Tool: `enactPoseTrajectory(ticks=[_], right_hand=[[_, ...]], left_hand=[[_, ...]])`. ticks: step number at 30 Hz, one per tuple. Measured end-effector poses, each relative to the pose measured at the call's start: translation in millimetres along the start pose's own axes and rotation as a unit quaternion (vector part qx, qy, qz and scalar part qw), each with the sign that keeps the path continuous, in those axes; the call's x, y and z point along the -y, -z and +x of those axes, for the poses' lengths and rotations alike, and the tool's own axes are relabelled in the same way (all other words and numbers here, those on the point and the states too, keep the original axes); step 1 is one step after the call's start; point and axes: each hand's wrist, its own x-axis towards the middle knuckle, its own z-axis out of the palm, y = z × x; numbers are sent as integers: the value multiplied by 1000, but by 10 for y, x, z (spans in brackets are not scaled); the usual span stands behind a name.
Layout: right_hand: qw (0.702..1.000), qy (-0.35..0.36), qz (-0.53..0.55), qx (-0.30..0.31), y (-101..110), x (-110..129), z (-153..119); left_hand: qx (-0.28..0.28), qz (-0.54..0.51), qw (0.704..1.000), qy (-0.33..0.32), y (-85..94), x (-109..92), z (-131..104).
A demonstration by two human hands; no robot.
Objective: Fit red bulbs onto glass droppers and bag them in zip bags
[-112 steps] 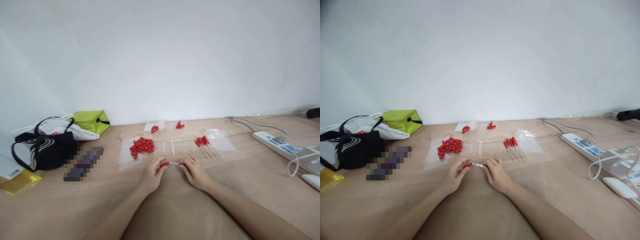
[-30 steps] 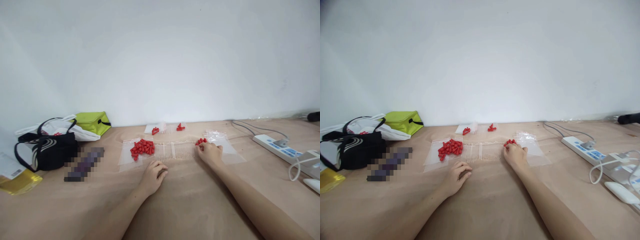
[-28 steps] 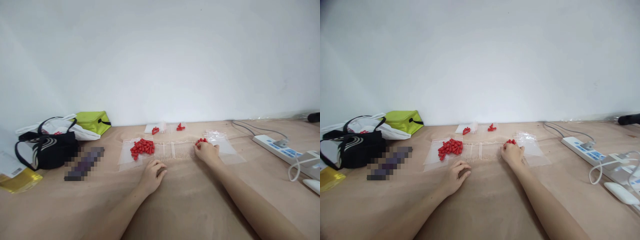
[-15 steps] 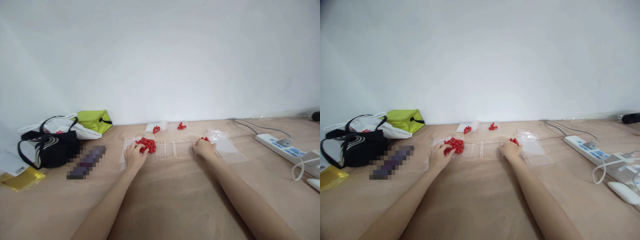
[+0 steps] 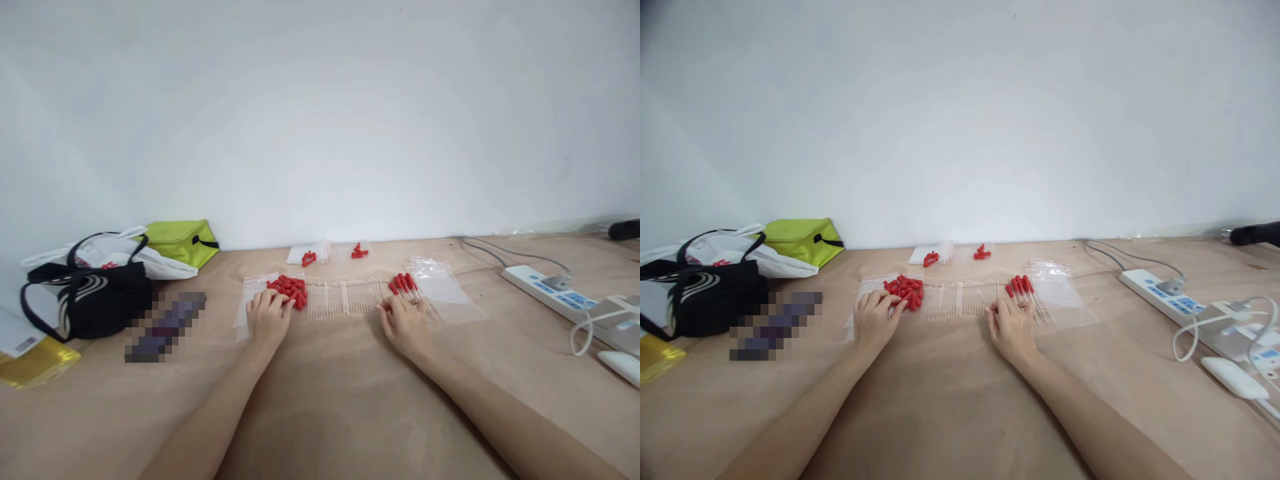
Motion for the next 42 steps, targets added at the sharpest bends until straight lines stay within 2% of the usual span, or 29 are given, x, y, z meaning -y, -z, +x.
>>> enactPoseTrajectory(ticks=[3,6,9,11,13,16,18,22,26,31,35,42], right_hand=[[998,37,55,14,38,25,-163],[994,48,94,34,57,44,-217],[988,66,128,59,77,86,-202],[984,90,133,76,98,117,-183],[981,114,128,92,117,139,-169],[977,131,122,116,125,147,-159],[975,132,123,132,116,151,-155],[970,129,140,152,87,194,-142],[969,124,146,155,78,253,-128],[969,121,154,150,103,271,-122],[966,129,168,145,118,271,-119],[961,140,198,131,106,258,-121]], left_hand=[[-19,-23,1000,7,108,3,-112],[-46,-76,996,30,169,-7,-180],[-44,-165,985,7,173,-87,-234],[-3,-232,972,-30,159,-185,-281],[67,-287,953,-62,146,-290,-331],[154,-329,930,-58,143,-402,-377],[174,-346,920,-51,150,-440,-376],[206,-365,905,-78,148,-495,-322],[207,-369,905,-49,106,-566,-291],[224,-411,883,-36,68,-603,-327],[222,-424,878,-19,69,-602,-343],[202,-429,878,-61,84,-603,-334]])
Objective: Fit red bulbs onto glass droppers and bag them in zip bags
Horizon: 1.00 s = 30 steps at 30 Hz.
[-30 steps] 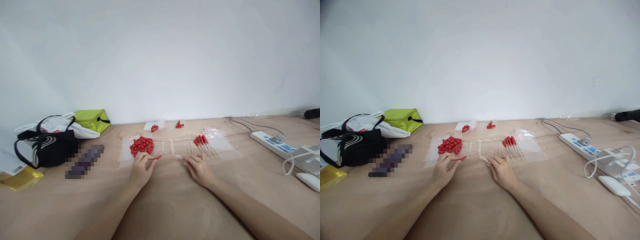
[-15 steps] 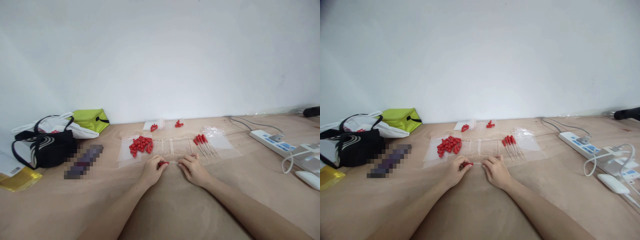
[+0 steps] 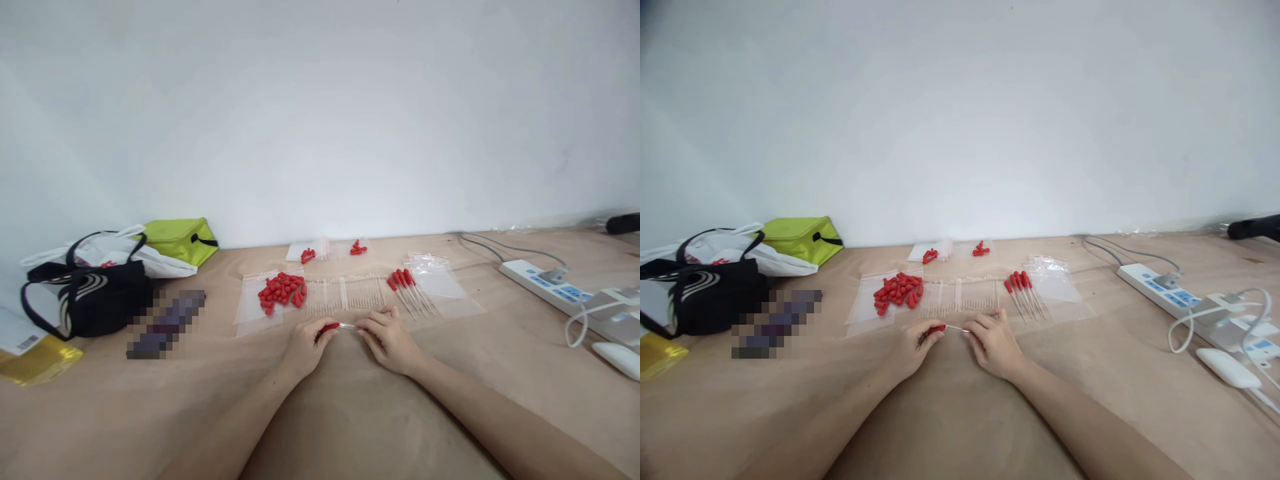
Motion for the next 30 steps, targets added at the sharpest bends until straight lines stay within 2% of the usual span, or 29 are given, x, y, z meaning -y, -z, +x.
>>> enactPoseTrajectory(ticks=[7,15,20,26,30], right_hand=[[1000,5,11,10,1,-9,0],[998,27,41,43,36,-67,10],[998,32,21,47,58,-50,24],[997,36,-52,46,63,-2,10],[997,31,-51,58,46,28,-9]], left_hand=[[-11,-1,1000,-27,15,-21,-8],[50,-23,994,-97,63,18,-35],[68,-2,991,-117,49,23,-48],[54,13,989,-135,50,17,-65],[54,31,988,-142,62,4,-74]])
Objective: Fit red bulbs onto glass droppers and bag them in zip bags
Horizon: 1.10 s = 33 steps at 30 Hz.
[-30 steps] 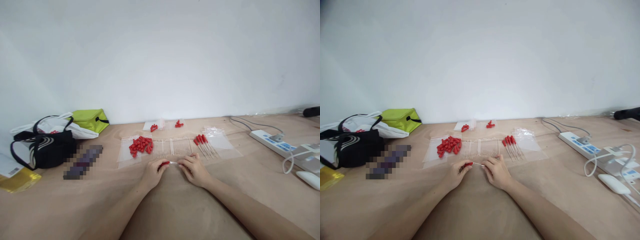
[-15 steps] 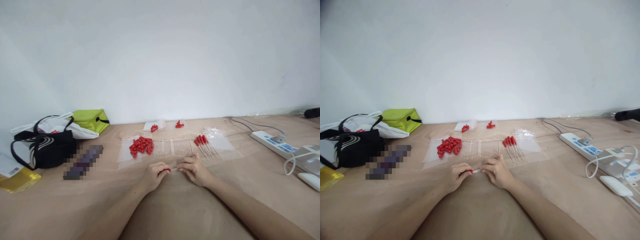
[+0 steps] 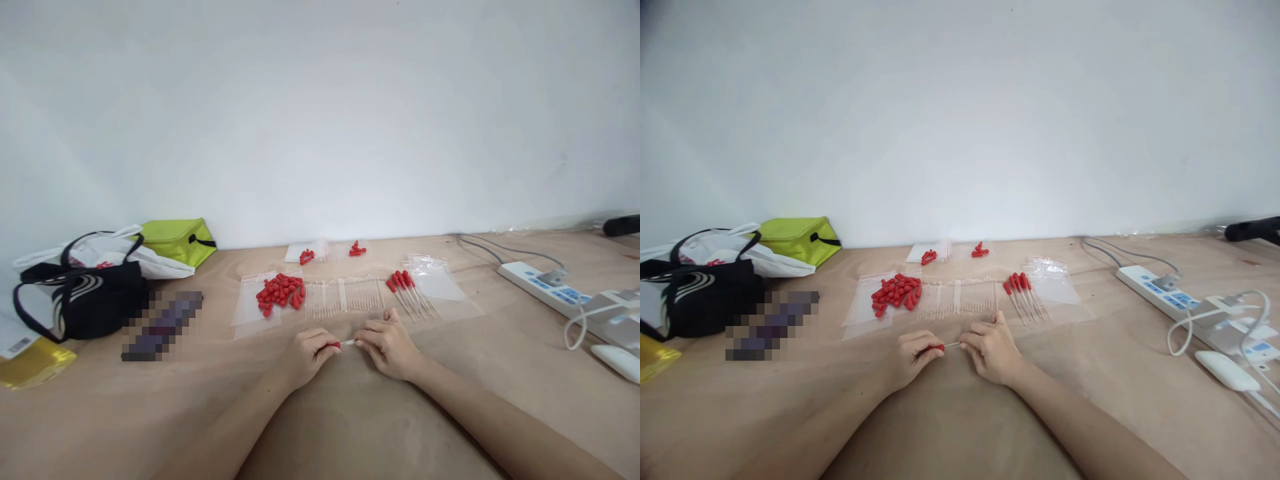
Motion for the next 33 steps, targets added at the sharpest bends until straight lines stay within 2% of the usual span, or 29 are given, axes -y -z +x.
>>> enactPoseTrajectory(ticks=[8,16,19,22,25,27,29,31,33], right_hand=[[998,-53,30,14,-46,128,27],[997,-55,33,30,-76,142,78],[999,-34,24,30,-52,127,97],[999,27,-27,29,-5,105,115],[995,55,-85,16,53,46,120],[994,7,-109,-6,96,-46,117],[985,-101,-129,-45,138,-190,113],[959,-229,-144,-82,170,-367,114],[928,-326,-152,-95,187,-535,122]], left_hand=[[17,19,1000,6,7,-34,11],[19,27,999,2,4,-64,9],[11,26,1000,6,2,-66,14],[0,27,1000,8,-4,-54,16],[-35,43,998,34,7,-29,3],[-59,59,994,75,24,-8,-10],[-57,70,990,111,39,14,-20],[-35,72,990,119,43,32,-22],[-21,74,991,111,37,44,-20]])
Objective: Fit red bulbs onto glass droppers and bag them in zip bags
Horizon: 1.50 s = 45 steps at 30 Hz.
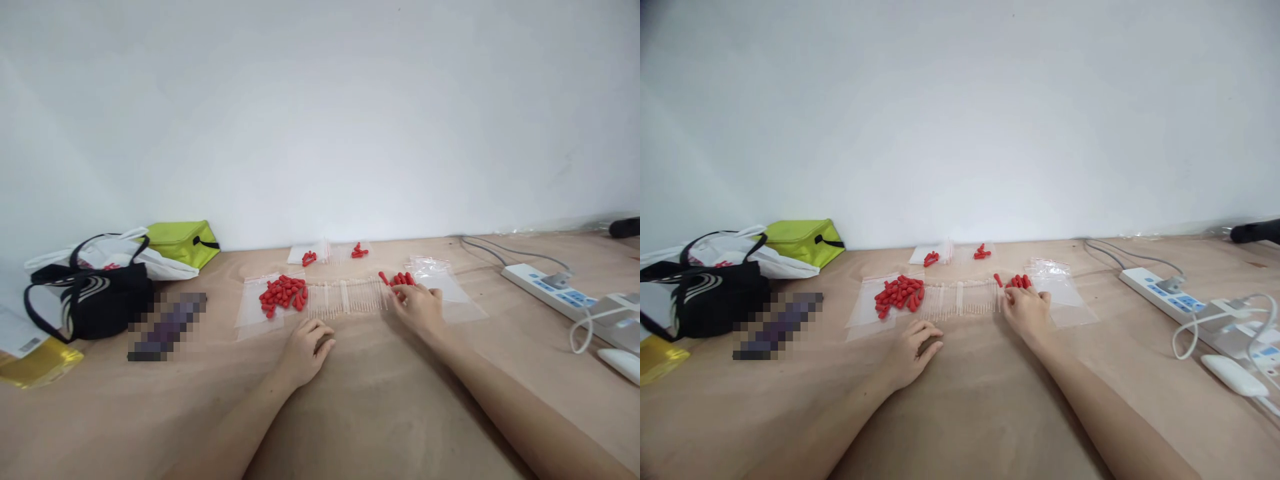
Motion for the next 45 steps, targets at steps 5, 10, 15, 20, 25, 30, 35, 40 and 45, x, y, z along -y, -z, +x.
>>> enactPoseTrajectory(ticks=[5,10,15,20,25,30,35,40,45], right_hand=[[991,-101,-79,41,-75,-128,155],[981,-123,-115,91,-90,-141,191],[980,-120,-122,103,-66,-123,207],[985,-93,-87,119,-80,52,254],[981,-110,-96,129,-211,207,327],[978,-118,-97,142,-292,218,366],[977,-125,-97,145,-315,199,367],[979,-124,-95,131,-312,218,361],[983,-116,-98,106,-232,261,346]], left_hand=[[-4,0,1000,-5,-16,11,2],[0,-3,1000,4,-4,0,1],[-1,-8,1000,6,5,-7,14],[-1,-7,1000,3,-11,-15,4],[-42,39,998,-4,-3,24,4],[-185,236,947,111,132,232,103],[-175,270,923,213,194,377,174],[-145,269,924,228,159,373,193],[-166,262,923,226,164,390,196]])
